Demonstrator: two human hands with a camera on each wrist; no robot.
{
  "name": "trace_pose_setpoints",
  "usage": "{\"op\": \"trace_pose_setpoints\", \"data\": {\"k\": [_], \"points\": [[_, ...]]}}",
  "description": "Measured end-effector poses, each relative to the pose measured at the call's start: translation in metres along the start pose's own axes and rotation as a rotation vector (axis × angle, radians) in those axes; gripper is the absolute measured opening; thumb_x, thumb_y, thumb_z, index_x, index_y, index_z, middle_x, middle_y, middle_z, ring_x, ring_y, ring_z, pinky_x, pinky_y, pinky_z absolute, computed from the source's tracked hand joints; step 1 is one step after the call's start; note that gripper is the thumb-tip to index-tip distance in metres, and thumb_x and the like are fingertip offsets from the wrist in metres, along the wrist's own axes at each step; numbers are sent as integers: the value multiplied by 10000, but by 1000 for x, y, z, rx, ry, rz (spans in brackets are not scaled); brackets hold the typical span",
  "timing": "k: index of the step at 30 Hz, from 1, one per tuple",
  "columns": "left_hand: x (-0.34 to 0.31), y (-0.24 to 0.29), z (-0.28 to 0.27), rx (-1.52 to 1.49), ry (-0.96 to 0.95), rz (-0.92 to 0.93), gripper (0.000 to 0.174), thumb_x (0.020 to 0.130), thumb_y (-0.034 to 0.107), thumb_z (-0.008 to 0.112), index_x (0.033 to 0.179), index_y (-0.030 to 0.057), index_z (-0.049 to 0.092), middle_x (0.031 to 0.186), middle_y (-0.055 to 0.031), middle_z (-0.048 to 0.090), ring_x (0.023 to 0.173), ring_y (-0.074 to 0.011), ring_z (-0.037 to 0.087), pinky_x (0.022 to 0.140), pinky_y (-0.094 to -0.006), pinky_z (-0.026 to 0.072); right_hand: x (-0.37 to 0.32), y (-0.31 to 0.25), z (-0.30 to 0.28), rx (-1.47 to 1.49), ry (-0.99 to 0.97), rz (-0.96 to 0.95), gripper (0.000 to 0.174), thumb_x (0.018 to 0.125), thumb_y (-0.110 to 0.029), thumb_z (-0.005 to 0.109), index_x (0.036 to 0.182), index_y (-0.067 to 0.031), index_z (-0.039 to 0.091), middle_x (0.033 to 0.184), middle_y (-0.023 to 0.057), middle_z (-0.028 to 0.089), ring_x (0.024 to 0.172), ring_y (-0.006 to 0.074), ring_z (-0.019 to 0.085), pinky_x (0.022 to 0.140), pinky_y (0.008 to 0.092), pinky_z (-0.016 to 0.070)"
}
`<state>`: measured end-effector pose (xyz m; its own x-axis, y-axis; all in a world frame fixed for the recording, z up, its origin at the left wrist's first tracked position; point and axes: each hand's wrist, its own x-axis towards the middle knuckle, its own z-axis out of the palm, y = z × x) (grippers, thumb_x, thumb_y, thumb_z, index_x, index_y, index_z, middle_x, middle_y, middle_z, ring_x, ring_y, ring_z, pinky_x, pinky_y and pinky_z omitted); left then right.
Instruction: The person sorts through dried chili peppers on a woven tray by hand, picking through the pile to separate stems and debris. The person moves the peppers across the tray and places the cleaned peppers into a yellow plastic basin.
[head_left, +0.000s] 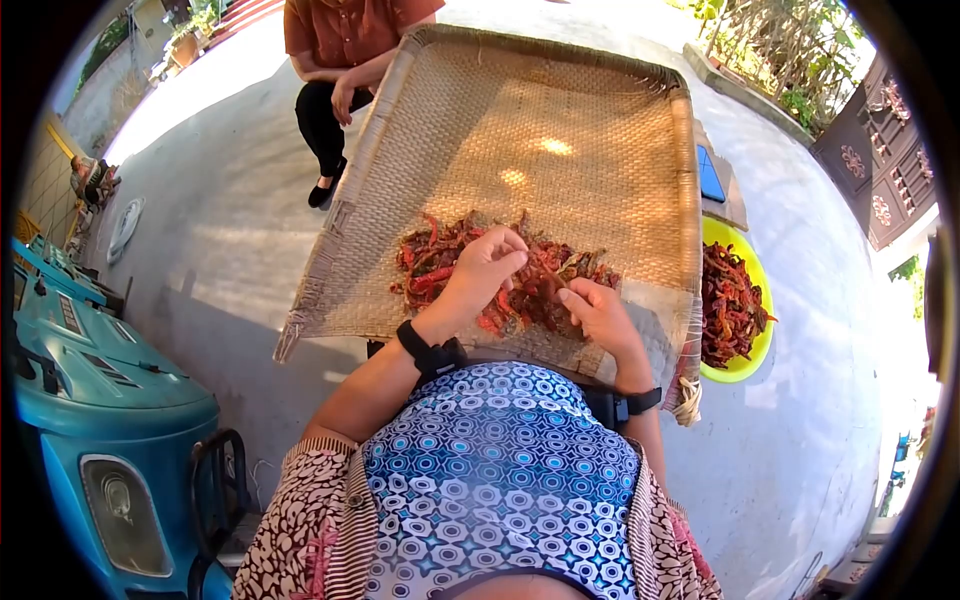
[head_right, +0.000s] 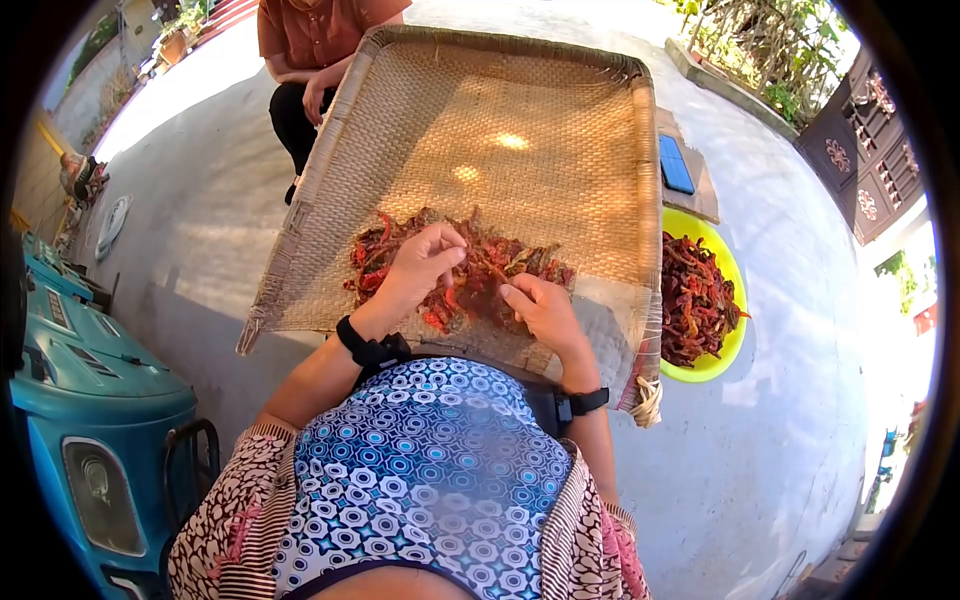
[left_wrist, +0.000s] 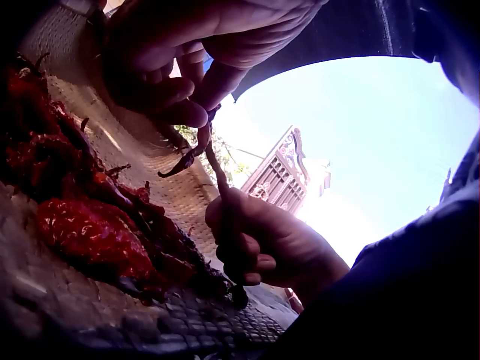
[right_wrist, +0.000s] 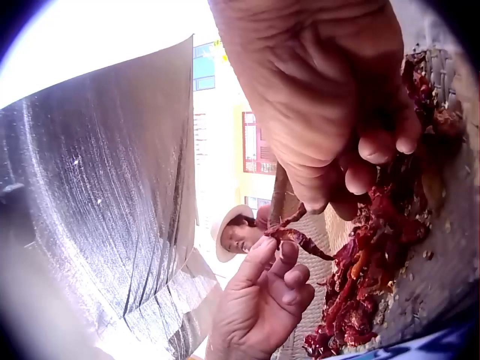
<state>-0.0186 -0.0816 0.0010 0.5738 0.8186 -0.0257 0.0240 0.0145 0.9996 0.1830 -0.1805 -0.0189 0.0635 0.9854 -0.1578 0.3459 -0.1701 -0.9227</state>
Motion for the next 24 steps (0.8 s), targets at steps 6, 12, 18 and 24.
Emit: {"op": "trace_pose_setpoints", "data": {"k": [6, 12, 18, 24], "points": [[-1, 2, -4, -57, 33, -111, 61, 964, 149, 559, 986, 99, 534, 820, 7, 582, 632, -58, 570, 521, -198, 408, -6, 4, -26, 73, 145, 5, 260, 949, -291, 597, 849, -55, 637, 624, -33, 486, 570, 54, 438, 519, 237, 356], [-2, 0, -3, -25, 13, -107, 67, 960, 143, 562, 980, 84, 536, 832, -6, 589, 639, -66, 571, 529, -201, 418, -14, 7, -64, 1075, 435, -200, 233, 979, -240, 550, 1064, -37, 624, 674, -37, 507, 550, 64, 429, 525, 228, 384], [3, -5, 13, 160, -143, -59, 118, 934, 142, 587, 996, 46, 561, 863, -21, 601, 696, -83, 583, 582, -225, 460, -6, -13, -22, 365, 39, -43, 275, 923, -215, 636, 1141, -51, 606, 739, -17, 565, 586, 48, 483, 519, 219, 408], [5, -1, 25, 218, -174, -88, 152, 934, 88, 559, 1071, 30, 590, 895, -48, 586, 759, -125, 586, 675, -283, 500, 5, -4, -2, 144, 71, -89, 204, 918, -188, 638, 1052, -37, 609, 775, -5, 601, 584, 48, 490, 531, 208, 411]]}}
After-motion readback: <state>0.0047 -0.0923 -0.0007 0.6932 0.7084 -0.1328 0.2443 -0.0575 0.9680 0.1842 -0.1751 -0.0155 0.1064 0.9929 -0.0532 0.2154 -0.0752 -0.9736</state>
